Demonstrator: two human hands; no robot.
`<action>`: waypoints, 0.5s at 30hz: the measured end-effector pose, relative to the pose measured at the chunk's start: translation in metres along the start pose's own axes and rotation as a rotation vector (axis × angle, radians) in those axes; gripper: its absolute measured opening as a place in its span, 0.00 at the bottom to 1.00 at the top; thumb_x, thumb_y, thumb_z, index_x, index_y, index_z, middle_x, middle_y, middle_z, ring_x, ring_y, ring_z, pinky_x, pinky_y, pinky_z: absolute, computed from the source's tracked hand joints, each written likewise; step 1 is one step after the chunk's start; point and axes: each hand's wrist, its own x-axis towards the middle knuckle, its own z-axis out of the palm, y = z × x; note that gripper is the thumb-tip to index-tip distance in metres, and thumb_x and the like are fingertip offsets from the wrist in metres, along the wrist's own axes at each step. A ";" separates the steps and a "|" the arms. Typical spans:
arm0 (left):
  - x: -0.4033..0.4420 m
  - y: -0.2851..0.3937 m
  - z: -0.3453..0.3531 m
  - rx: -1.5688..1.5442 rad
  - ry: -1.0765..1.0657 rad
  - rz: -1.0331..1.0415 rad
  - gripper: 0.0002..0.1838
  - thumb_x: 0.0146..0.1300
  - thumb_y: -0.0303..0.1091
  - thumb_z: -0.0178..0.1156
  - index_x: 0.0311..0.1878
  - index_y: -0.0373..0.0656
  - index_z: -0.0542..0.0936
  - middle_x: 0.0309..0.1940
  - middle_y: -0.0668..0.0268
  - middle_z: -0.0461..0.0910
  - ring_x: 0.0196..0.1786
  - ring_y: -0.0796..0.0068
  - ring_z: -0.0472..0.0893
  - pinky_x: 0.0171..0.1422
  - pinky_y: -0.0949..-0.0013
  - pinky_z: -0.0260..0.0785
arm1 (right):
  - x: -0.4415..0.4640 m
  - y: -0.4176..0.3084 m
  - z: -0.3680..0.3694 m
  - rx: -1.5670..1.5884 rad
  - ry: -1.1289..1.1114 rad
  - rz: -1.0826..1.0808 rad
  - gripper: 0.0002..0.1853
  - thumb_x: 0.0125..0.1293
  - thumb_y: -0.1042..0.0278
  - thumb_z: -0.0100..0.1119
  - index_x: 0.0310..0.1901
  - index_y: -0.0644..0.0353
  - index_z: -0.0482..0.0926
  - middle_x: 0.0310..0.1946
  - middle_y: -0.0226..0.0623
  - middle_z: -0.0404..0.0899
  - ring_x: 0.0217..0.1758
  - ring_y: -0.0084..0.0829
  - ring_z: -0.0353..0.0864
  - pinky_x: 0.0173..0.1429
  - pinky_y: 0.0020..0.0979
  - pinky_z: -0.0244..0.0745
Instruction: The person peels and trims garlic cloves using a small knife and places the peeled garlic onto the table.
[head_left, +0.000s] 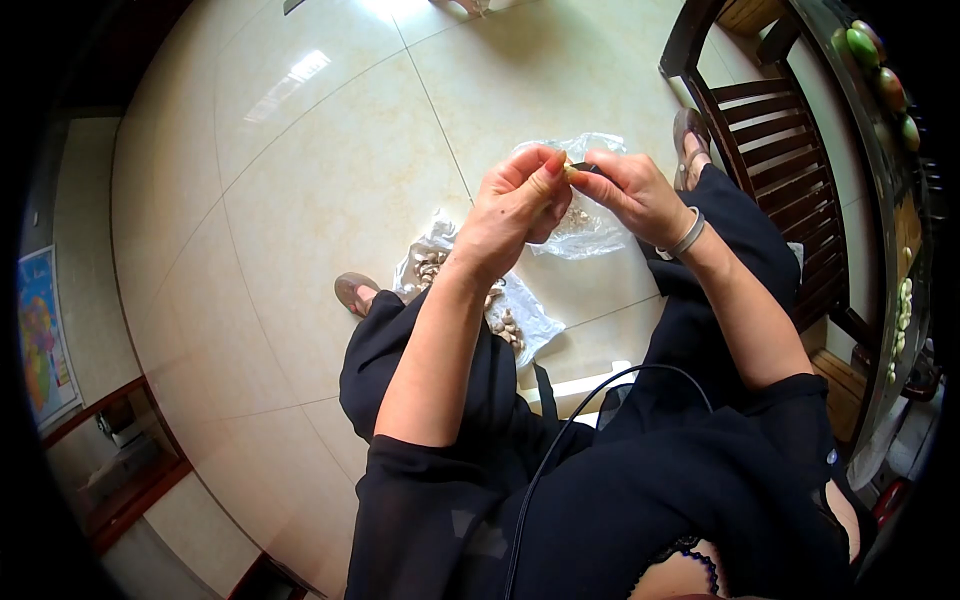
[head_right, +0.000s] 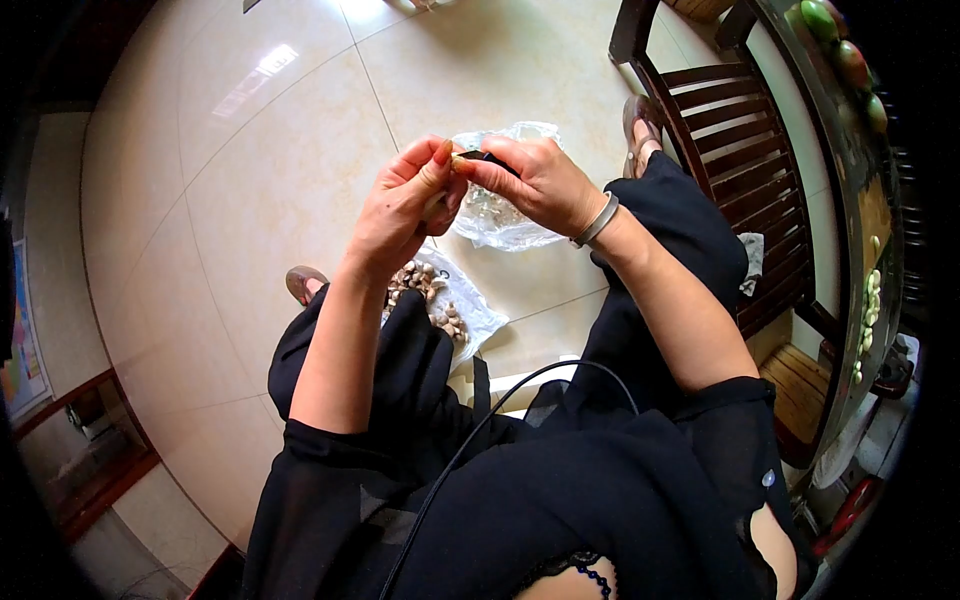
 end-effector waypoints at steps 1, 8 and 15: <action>0.000 0.003 -0.001 0.069 -0.009 0.001 0.12 0.64 0.42 0.50 0.37 0.43 0.72 0.17 0.73 0.67 0.16 0.88 0.59 0.17 0.84 0.46 | 0.000 0.000 0.000 0.001 0.000 0.002 0.16 0.64 0.56 0.49 0.33 0.64 0.74 0.21 0.42 0.73 0.21 0.37 0.72 0.25 0.29 0.66; -0.001 0.007 -0.002 0.161 -0.046 0.013 0.11 0.65 0.40 0.49 0.36 0.42 0.71 0.16 0.75 0.63 0.16 0.89 0.56 0.17 0.83 0.44 | -0.002 0.003 -0.001 -0.070 -0.040 0.023 0.17 0.64 0.54 0.47 0.31 0.62 0.73 0.18 0.43 0.71 0.21 0.40 0.73 0.24 0.32 0.66; 0.000 0.002 -0.001 0.030 -0.053 0.000 0.09 0.65 0.40 0.49 0.36 0.44 0.71 0.17 0.72 0.66 0.16 0.87 0.59 0.17 0.83 0.47 | -0.003 0.001 -0.001 -0.238 0.022 -0.013 0.18 0.65 0.52 0.45 0.29 0.60 0.70 0.16 0.43 0.71 0.21 0.43 0.74 0.23 0.35 0.66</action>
